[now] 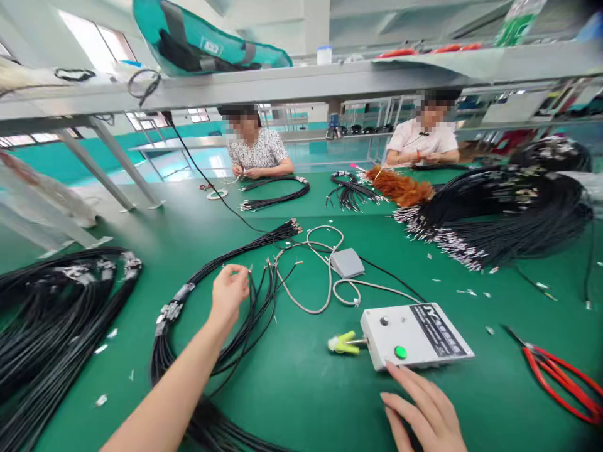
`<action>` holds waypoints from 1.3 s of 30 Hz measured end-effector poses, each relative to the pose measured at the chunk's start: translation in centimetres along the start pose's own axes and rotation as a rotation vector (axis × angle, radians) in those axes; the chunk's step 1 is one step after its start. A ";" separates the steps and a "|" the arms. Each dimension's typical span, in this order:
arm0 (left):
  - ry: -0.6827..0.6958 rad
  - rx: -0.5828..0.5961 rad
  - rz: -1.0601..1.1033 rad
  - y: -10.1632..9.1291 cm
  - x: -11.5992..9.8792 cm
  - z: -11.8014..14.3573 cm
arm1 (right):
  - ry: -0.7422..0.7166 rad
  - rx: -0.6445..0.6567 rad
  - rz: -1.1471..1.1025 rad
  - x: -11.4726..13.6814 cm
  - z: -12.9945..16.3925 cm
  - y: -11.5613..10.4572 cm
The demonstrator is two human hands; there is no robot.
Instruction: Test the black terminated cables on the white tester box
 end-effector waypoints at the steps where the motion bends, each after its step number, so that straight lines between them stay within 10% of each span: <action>1: -0.013 -0.017 -0.010 -0.2 -0.1 -1.0 | 0.012 0.001 -0.019 0.0 0.0 0.0; 5: 0.018 -0.017 -0.074 0.1 -0.9 -2.8 | 0.089 -0.023 -0.100 0.0 -0.5 -0.4; 9: 0.207 0.138 -0.146 1.0 -2.2 2.5 | 0.183 -0.037 -0.169 -0.1 -1.0 -0.9; 12: 0.340 0.480 -0.203 2.0 -2.1 11.3 | 0.224 -0.010 -0.200 -0.2 -0.9 -0.8; 15: 0.541 1.175 -0.521 3.8 1.6 23.1 | 0.250 0.013 -0.209 -0.3 -0.4 -0.6; 16: 0.602 1.211 -0.675 3.7 3.1 24.9 | 0.255 0.019 -0.207 -0.3 -0.3 -0.6; 20: 0.608 1.205 -0.942 3.5 5.9 26.1 | 0.264 0.026 -0.201 -0.3 -0.1 -0.5; 32: 0.264 1.155 -0.497 3.2 1.4 25.0 | 0.529 0.046 -0.469 0.2 -0.9 0.3; 39: 0.120 1.041 -0.128 6.2 0.3 25.5 | 0.671 0.380 -0.614 1.8 -1.0 3.7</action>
Point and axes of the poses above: each hand's wrist, its own z-axis away from the middle knuckle, its own y-axis out of the palm, x = y × z, the point moved 9 cm from there along -z, towards the middle knuckle, and after that the axes turned 8 degrees about -x, right-handed, at the moved point
